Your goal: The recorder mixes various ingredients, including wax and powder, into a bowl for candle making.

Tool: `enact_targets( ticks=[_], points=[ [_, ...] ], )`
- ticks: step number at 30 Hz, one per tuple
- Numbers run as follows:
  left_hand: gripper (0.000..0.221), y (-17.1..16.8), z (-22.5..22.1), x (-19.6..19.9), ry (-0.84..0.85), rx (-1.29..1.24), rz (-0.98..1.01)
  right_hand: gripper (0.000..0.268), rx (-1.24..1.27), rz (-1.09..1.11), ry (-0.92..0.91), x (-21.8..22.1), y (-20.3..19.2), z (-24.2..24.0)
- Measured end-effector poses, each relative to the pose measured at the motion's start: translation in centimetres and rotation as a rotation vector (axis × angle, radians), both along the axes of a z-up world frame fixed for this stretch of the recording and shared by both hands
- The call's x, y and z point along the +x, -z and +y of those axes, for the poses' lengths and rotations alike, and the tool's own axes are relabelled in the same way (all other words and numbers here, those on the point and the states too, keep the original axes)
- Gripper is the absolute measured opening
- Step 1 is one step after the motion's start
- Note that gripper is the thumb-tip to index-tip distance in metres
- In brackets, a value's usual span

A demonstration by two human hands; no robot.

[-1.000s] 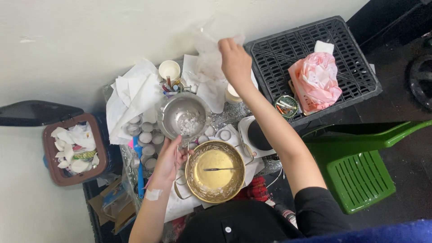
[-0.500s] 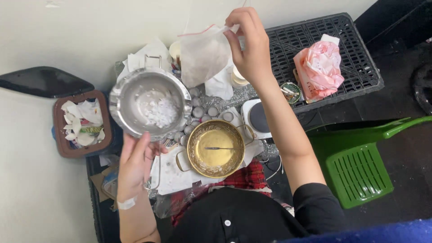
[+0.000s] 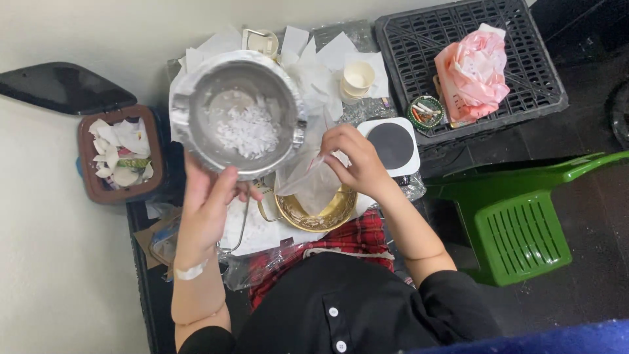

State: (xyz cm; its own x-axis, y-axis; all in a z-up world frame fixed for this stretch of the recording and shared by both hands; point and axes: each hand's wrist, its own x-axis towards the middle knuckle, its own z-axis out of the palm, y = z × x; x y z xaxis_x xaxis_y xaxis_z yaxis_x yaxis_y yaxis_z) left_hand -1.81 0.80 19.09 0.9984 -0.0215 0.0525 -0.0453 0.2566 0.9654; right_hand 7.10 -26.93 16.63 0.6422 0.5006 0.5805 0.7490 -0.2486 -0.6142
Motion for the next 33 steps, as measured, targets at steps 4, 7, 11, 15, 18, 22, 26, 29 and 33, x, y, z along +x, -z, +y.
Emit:
enact_targets(
  ticks=[4, 7, 11, 15, 18, 22, 26, 29, 33],
  points=[
    [0.088, -2.1, -1.5, 1.1, 0.048, 0.108, -0.001, 0.026, 0.025, 0.015, -0.009, -0.6, 0.5, -0.2],
    [0.088, -3.2, -1.2, 1.1, 0.042, 0.310, -0.133, 0.028, 0.025, 0.001, -0.011, -0.4, 0.4, -0.3],
    [0.089, -6.3, -1.5, 1.2, -0.012, 1.070, -0.384, 0.027, 0.041, 0.004, 0.018, 0.1, 0.7, 0.0],
    [0.091, -7.4, -2.2, 1.4, 0.131, 1.202, -0.368, 0.026, 0.013, 0.011, 0.112, 0.2, 2.6, -0.1],
    [0.094, -7.4, -2.8, 0.9, 0.133, 1.302, -0.485, 0.039, 0.065, -0.090, 0.182, 0.3, 3.2, -0.2],
    [0.093, -7.6, -3.6, 1.5, 0.139, 1.421, -0.471, 0.041, 0.054, -0.051, 0.251, -0.1, 6.1, -1.1],
    [0.092, -7.5, -3.4, 1.2, 0.095, 1.363, -0.582, 0.040, 0.092, -0.045, 0.238, 0.7, 6.2, -1.1],
    [0.090, -7.1, -3.3, 1.1, 0.080, 1.349, -0.647, 0.044, 0.096, -0.054, 0.248, 0.8, 6.7, -1.3],
    [0.085, -6.1, -3.4, 0.5, -0.006, 1.372, -0.804, 0.052, 0.079, 0.025, 0.311, 1.0, 7.2, -1.3]
  ],
)
